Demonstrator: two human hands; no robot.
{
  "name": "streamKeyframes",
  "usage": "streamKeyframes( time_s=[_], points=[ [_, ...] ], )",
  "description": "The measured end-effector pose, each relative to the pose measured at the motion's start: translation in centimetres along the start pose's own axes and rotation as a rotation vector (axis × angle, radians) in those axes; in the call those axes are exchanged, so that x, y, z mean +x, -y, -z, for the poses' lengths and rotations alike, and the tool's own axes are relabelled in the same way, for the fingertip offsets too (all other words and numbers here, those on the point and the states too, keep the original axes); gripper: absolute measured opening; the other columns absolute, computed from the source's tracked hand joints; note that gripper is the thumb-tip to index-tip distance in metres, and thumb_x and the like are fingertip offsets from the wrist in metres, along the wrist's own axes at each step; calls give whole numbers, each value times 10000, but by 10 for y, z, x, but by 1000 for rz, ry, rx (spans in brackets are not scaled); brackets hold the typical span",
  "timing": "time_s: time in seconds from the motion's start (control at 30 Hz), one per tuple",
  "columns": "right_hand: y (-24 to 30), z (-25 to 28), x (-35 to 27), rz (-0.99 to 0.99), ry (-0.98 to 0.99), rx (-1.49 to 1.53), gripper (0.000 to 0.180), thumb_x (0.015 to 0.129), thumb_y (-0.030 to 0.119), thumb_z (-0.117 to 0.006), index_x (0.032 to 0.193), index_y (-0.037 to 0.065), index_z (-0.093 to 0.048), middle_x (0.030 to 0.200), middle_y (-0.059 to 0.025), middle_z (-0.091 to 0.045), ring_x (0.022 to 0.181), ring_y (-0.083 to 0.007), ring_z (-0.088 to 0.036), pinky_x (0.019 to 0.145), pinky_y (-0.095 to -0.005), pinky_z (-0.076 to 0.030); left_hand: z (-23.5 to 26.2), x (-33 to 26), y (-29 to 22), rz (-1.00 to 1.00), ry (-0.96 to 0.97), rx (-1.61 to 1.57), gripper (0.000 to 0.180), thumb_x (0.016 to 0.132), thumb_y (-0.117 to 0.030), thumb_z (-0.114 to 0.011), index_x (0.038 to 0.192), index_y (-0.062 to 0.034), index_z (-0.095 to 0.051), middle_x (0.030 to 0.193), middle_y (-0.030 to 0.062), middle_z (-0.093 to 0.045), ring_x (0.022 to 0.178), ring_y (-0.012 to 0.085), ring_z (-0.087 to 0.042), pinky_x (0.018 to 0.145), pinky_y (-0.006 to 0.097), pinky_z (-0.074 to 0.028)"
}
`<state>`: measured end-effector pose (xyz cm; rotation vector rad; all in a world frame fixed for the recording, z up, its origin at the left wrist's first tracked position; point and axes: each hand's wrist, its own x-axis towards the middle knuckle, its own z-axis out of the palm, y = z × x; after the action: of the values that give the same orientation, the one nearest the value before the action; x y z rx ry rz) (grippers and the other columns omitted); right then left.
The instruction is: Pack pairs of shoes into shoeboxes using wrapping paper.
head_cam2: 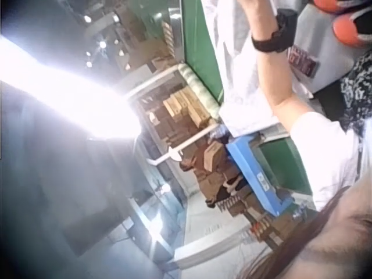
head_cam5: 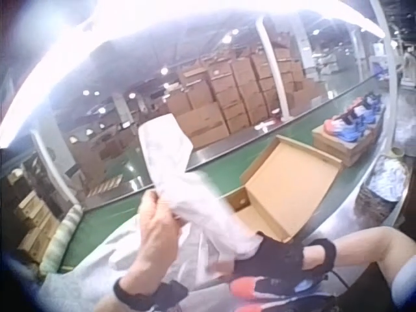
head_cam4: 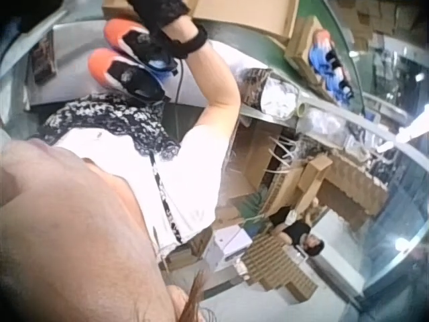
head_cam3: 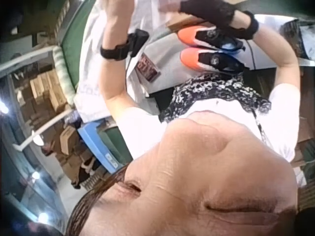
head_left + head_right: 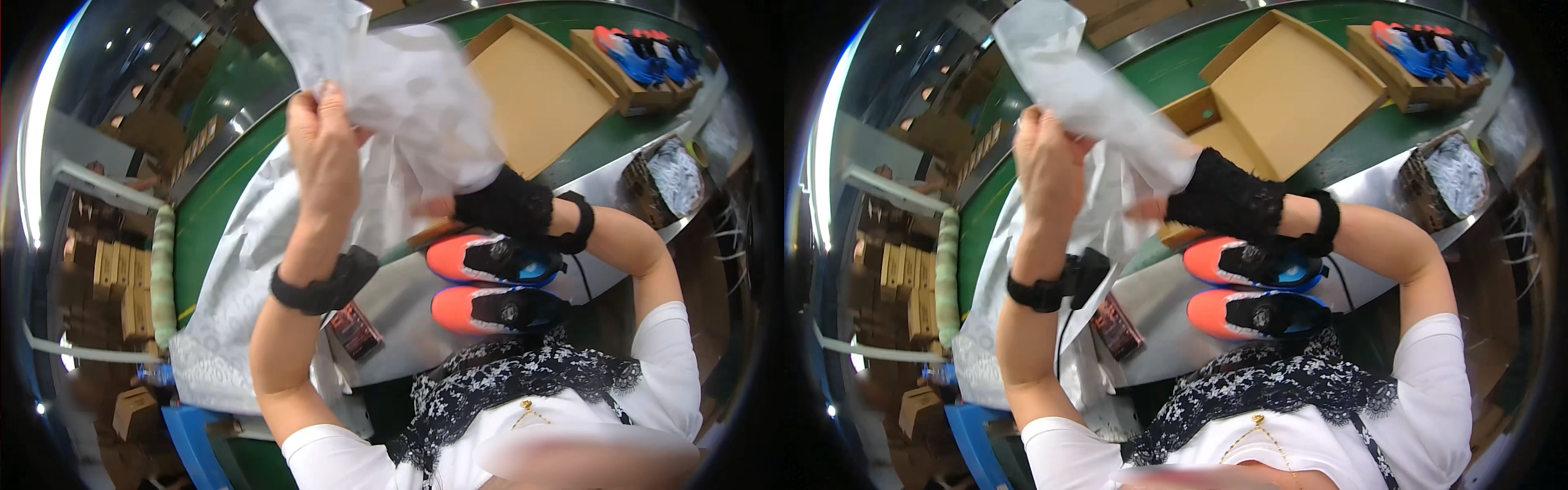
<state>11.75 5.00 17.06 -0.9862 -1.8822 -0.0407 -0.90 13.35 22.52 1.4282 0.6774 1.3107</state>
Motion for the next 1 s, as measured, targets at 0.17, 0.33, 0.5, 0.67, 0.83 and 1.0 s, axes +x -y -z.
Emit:
streamKeyframes(
  time_s=[0.17, 0.33, 0.5, 0.67, 0.83, 1.0],
  points=[
    [-53, 21, -9, -802, -244, 271, 513, 738, 244, -627, 1140, -10, -435, 953, -120, -568, 873, -153, -537, 748, -284, -444, -21, 4, 35, -411, 168, 608, 543, 841, -295, -516, 1158, 115, -355, 1035, 252, -483, 967, 326, -483, 841, 354, -383],
    [-147, 109, -42, -645, -644, -268, 546, 711, 284, -636, 1118, -26, -446, 849, -150, -601, 790, -247, -580, 721, -321, -450, 6, -23, 74, -589, 265, 1207, 522, 825, -309, -517, 1198, 35, -397, 1241, 265, -357, 1178, 391, -315, 938, 563, -199],
    [-159, 184, -57, -692, -799, -540, 492, 700, 276, -650, 1076, 1, -495, 940, -190, -592, 852, -269, -576, 757, -329, -443, 51, -39, 112, -499, 340, 1462, 504, 805, -380, -515, 1204, -79, -448, 1281, 217, -343, 1224, 359, -272, 936, 620, -116],
    [-188, 228, -92, -713, -949, -727, 473, 700, 266, -646, 1060, -6, -506, 946, -175, -592, 875, -277, -571, 771, -333, -437, 87, -37, 144, -331, 209, 1581, 559, 791, -434, -500, 1225, -88, -432, 1321, 212, -290, 1251, 352, -221, 930, 644, -57],
    [-184, 222, -91, -790, -966, -836, 474, 713, 274, -623, 1075, -4, -497, 995, -183, -578, 912, -313, -557, 795, -353, -426, 115, -44, 145, -310, 22, 1664, 674, 771, -484, -508, 1284, -81, -343, 1351, 221, -219, 1267, 360, -167, 924, 651, -68],
    [-195, 236, -108, -768, -1029, -734, 630, 709, 384, -619, 1109, -73, -449, 1008, -229, -564, 936, -326, -550, 800, -357, -414, 150, -67, 160, 126, -244, 1553, 778, 761, -511, -527, 1301, -17, -264, 1344, 247, -207, 1268, 341, -174, 934, 626, -140]
  ],
)
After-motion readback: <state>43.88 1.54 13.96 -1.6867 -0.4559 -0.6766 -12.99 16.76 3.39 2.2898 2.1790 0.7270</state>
